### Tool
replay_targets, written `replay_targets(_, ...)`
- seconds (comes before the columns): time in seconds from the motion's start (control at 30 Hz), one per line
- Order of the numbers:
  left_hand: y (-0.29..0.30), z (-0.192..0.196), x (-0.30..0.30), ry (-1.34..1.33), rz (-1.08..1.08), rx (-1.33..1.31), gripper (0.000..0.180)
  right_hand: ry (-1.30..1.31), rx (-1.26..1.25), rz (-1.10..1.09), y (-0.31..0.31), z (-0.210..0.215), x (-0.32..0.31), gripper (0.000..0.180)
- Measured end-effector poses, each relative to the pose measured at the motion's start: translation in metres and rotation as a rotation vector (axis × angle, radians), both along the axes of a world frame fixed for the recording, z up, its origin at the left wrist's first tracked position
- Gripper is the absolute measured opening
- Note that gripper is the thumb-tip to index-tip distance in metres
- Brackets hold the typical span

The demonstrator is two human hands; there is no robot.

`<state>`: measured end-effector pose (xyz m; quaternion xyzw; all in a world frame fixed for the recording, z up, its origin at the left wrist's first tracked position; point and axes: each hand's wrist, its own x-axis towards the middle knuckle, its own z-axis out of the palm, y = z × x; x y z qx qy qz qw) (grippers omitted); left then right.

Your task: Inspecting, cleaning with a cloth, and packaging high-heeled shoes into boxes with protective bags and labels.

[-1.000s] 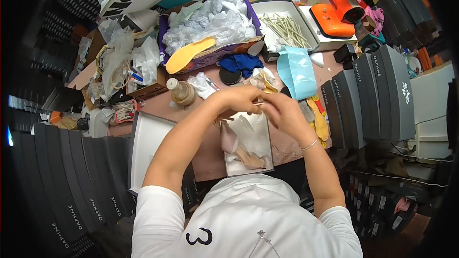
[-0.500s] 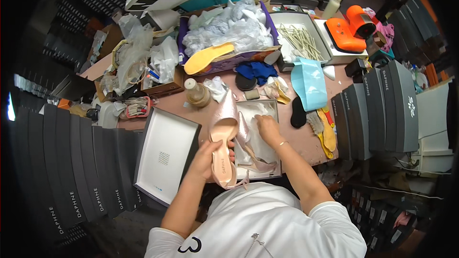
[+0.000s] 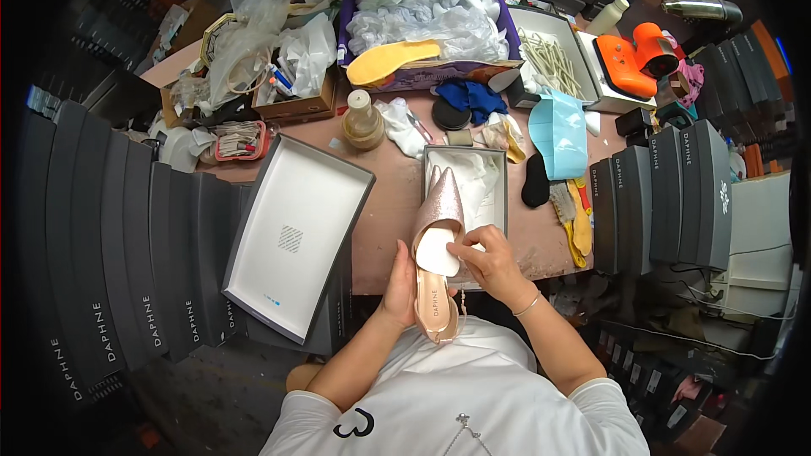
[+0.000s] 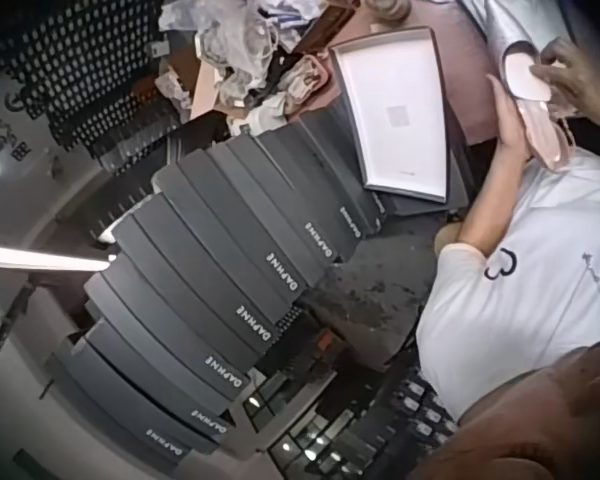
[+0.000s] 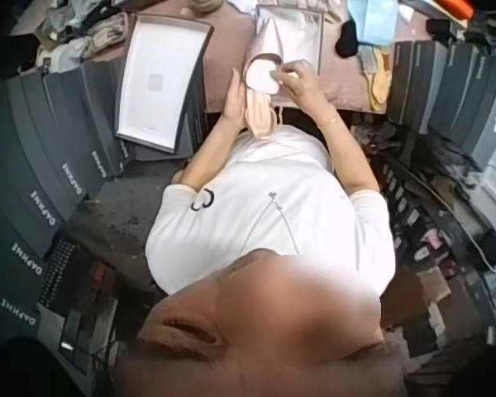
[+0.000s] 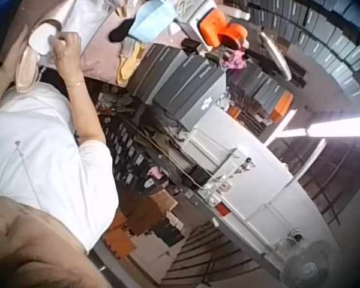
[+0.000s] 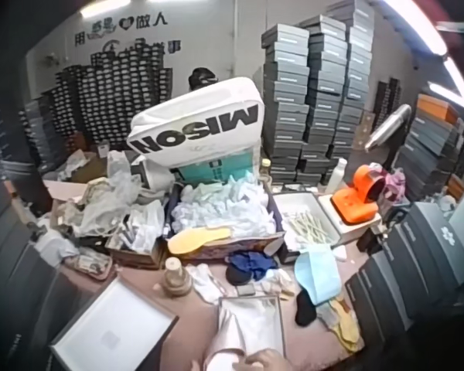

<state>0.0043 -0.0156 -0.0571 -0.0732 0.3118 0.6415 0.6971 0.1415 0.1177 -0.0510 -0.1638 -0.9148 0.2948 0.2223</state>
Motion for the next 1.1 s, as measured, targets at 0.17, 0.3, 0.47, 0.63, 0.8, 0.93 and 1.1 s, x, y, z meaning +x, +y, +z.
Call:
replay_targets(0.17,-0.008,-0.009,0.013,-0.073,0.114,-0.070,0.063,-0.139,-0.360,-0.020,-0.020,0.036,-0.015,0.043)
replay_targets(0.3,-0.020,-0.021,0.014,0.041,0.089,-0.094,0.060,-0.223,-0.630,-0.120,-0.031,0.023,-0.013,0.046)
replay_targets(0.47,-0.020,-0.021,0.016,0.226,0.198,-0.121,0.062,-0.003,-0.884,-0.243,-0.030,0.035,-0.011,0.045)
replay_targets(0.63,-0.007,0.006,0.034,0.265,0.253,0.016,0.078,-0.254,-0.146,0.016,-0.042,0.012,-0.020,0.034)
replay_targets(0.8,-0.016,0.001,0.051,0.218,0.313,-0.113,0.071,-0.113,-0.353,0.041,-0.035,-0.002,-0.041,0.033)
replay_targets(0.93,-0.032,-0.031,0.027,0.220,0.270,-0.243,0.041,-0.107,-0.710,0.028,-0.005,0.010,-0.039,0.027)
replay_targets(1.1,-0.027,-0.031,0.014,0.219,0.146,-0.382,0.037,-0.166,-0.215,-0.182,0.109,-0.102,-0.071,0.030)
